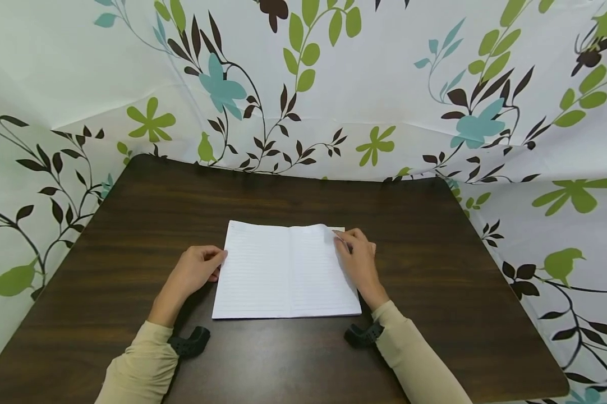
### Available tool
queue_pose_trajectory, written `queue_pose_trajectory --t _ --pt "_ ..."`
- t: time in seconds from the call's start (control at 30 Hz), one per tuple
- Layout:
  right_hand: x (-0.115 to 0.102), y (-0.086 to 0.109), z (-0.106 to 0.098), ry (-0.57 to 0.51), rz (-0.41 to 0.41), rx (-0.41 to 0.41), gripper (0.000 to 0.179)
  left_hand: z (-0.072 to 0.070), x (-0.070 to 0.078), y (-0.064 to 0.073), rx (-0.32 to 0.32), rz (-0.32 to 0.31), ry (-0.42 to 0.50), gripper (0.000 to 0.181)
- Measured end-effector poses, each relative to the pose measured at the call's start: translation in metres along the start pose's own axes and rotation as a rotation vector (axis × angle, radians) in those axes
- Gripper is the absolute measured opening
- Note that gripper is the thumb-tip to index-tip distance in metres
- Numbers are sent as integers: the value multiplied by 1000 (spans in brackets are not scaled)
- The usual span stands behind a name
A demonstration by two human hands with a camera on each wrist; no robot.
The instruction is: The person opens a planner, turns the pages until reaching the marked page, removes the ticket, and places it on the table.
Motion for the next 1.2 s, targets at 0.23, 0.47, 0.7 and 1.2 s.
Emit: queue_pose_trajectory --t 0.23,0.47,0.7,1.2 --pt "-21 15 -5 193 -60 -147 35 1 2 -3 -5 1 -10 30" --pt "-43 41 -12 250 -136 -323 40 5 3 -5 -18 3 0 31" --pt "-68 61 -12 155 -202 -472 45 7 0 -4 -15 -7 9 29" --pt "-112 79 31 214 -693 -368 70 0 -3 -3 11 -8 -3 30"
Point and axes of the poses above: each hand's wrist, its own y-axis away from the middle knuckle, its own z-axis out of the palm, x = y × z, the point moved 8 cm from there along -y, towards the middle knuckle, and after that the axes turned 6 degrees about -x, right-handed, at the moved point
